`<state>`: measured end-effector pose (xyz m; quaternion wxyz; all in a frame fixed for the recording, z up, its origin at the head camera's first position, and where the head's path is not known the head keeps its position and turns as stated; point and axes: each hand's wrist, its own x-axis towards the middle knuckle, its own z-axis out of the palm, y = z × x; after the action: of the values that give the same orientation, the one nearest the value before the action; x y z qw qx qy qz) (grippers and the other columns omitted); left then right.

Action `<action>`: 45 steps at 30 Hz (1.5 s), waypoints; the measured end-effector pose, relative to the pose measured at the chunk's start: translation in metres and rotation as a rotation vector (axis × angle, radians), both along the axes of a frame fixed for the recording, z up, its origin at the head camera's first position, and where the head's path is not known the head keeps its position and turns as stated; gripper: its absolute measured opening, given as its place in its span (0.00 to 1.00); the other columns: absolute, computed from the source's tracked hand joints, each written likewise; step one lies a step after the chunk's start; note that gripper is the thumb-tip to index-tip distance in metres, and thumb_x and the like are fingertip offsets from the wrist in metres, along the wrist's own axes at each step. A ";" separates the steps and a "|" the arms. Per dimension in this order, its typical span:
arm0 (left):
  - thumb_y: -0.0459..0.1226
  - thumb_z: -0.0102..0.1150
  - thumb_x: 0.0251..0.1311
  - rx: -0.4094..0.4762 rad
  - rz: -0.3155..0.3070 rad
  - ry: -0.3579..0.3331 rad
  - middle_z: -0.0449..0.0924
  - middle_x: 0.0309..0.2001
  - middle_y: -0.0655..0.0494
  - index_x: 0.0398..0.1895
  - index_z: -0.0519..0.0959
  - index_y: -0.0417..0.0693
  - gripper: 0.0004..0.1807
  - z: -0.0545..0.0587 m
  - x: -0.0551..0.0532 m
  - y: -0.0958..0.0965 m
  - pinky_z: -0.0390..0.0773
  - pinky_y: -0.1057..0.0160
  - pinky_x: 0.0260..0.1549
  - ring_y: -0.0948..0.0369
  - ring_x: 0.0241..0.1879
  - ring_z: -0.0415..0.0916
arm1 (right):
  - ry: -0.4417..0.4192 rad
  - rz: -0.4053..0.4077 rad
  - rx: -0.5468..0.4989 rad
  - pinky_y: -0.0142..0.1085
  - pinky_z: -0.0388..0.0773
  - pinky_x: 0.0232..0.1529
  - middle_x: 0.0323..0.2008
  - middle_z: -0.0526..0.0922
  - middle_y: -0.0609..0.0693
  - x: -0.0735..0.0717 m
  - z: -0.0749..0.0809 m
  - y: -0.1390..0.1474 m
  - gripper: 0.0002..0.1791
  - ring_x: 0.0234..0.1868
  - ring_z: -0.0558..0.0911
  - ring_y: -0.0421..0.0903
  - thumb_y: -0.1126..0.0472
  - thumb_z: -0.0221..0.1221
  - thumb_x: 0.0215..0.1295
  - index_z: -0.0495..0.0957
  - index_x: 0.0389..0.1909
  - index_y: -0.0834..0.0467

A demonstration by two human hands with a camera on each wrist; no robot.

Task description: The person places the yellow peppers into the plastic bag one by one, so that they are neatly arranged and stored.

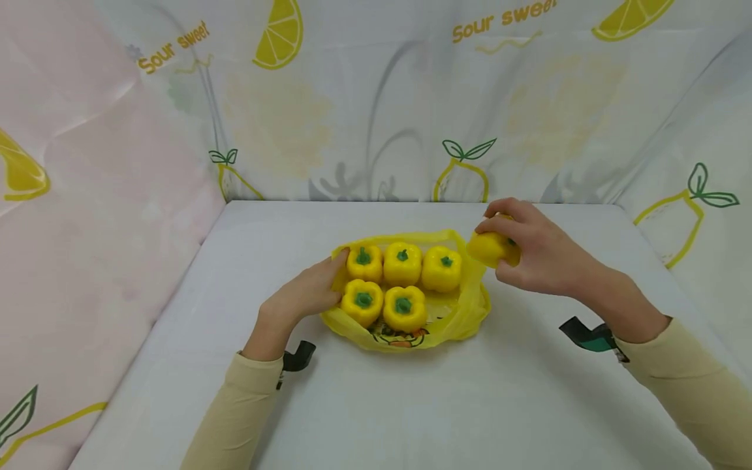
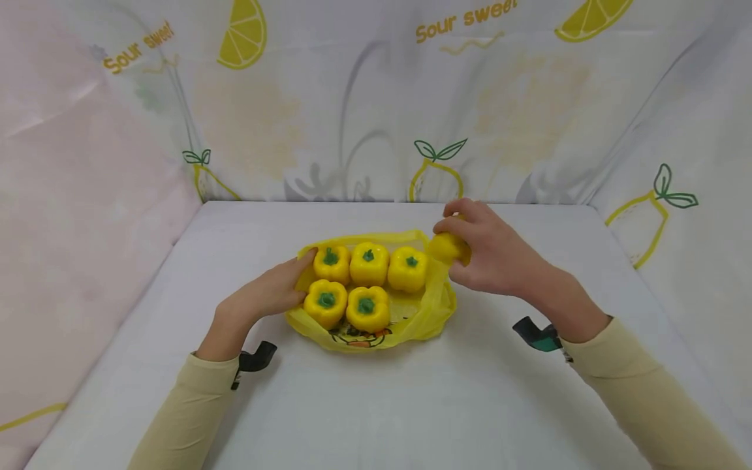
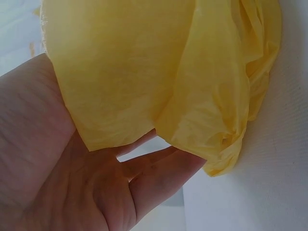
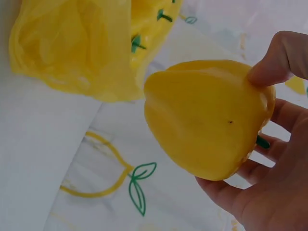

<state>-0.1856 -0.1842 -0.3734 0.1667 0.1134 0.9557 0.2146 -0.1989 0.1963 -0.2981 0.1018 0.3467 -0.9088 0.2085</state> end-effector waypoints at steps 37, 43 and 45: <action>0.31 0.45 0.62 -0.016 -0.013 -0.001 0.48 0.80 0.44 0.81 0.41 0.50 0.44 0.001 -0.003 0.002 0.53 0.44 0.75 0.46 0.78 0.51 | 0.018 0.174 0.134 0.48 0.77 0.62 0.62 0.75 0.55 0.034 -0.077 -0.042 0.29 0.62 0.75 0.51 0.62 0.70 0.55 0.74 0.59 0.59; 0.31 0.45 0.61 -0.013 -0.006 -0.008 0.47 0.80 0.45 0.81 0.40 0.50 0.45 -0.001 -0.003 0.000 0.52 0.44 0.75 0.46 0.78 0.50 | -0.035 0.157 0.098 0.48 0.75 0.64 0.63 0.76 0.53 0.032 -0.076 -0.042 0.24 0.64 0.75 0.51 0.64 0.68 0.57 0.75 0.56 0.59; 0.31 0.45 0.61 -0.014 -0.002 -0.013 0.47 0.80 0.45 0.81 0.40 0.51 0.45 -0.002 -0.003 0.000 0.52 0.44 0.75 0.47 0.78 0.50 | -0.065 0.160 0.101 0.48 0.74 0.66 0.64 0.76 0.52 0.032 -0.075 -0.042 0.23 0.66 0.74 0.51 0.63 0.67 0.58 0.75 0.56 0.58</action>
<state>-0.1884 -0.1846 -0.3750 0.1736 0.1118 0.9559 0.2086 -0.1671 0.1545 -0.3731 0.0376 0.4158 -0.8905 0.1811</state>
